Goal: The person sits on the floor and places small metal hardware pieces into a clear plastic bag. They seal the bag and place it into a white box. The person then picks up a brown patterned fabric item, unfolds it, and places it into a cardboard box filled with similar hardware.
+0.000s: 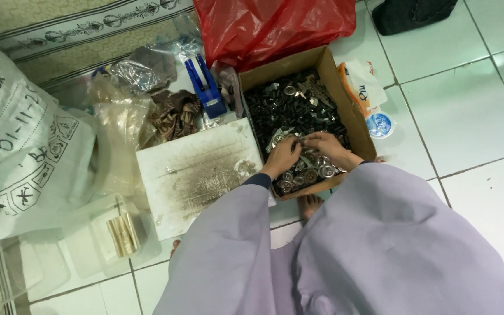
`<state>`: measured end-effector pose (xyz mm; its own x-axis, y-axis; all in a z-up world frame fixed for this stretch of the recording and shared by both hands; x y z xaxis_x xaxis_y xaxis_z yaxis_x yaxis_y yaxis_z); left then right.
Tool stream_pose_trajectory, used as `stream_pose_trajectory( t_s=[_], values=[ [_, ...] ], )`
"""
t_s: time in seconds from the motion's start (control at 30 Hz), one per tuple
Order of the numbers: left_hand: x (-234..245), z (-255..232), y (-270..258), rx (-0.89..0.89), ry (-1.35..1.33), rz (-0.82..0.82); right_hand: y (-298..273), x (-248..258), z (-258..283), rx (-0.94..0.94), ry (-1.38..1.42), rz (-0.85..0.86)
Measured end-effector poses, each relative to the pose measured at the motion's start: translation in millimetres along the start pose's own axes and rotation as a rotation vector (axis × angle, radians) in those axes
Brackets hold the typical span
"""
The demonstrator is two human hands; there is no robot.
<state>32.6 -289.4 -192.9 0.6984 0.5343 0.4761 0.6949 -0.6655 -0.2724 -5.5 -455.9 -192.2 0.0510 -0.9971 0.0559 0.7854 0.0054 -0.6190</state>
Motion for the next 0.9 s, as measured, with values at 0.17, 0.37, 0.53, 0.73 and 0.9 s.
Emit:
stream_pose_trajectory(
  t_s=[0.17,0.37,0.53,0.73,0.9],
  values=[
    [-6,9,0,0.01,-0.009,-0.001,15,1,-8,0.046,-0.184,-0.079],
    [2,4,-7,-0.005,0.112,-0.059,19,2,-2,0.104,-0.407,-0.225],
    [25,1,-7,0.033,-0.097,-0.114,21,-12,26,0.151,-0.272,-0.179],
    [85,41,-30,0.03,-0.446,-0.338,17,-75,64,0.364,-0.234,-0.088],
    [132,78,-90,0.089,-0.45,-0.325,-34,-154,118,0.495,-0.536,0.071]
  ],
)
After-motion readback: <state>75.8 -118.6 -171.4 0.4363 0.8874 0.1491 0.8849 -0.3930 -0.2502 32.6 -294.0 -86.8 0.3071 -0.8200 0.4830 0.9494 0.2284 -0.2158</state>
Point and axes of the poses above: each hand's wrist, its own y-axis towards the middle knuckle, its own x-axis out of the back of the hand, z = x × y, the point moved 4 cm from there along y, towards the middle knuckle, and after that the axes turned 9 degrees about z, right-handed, at the moved point
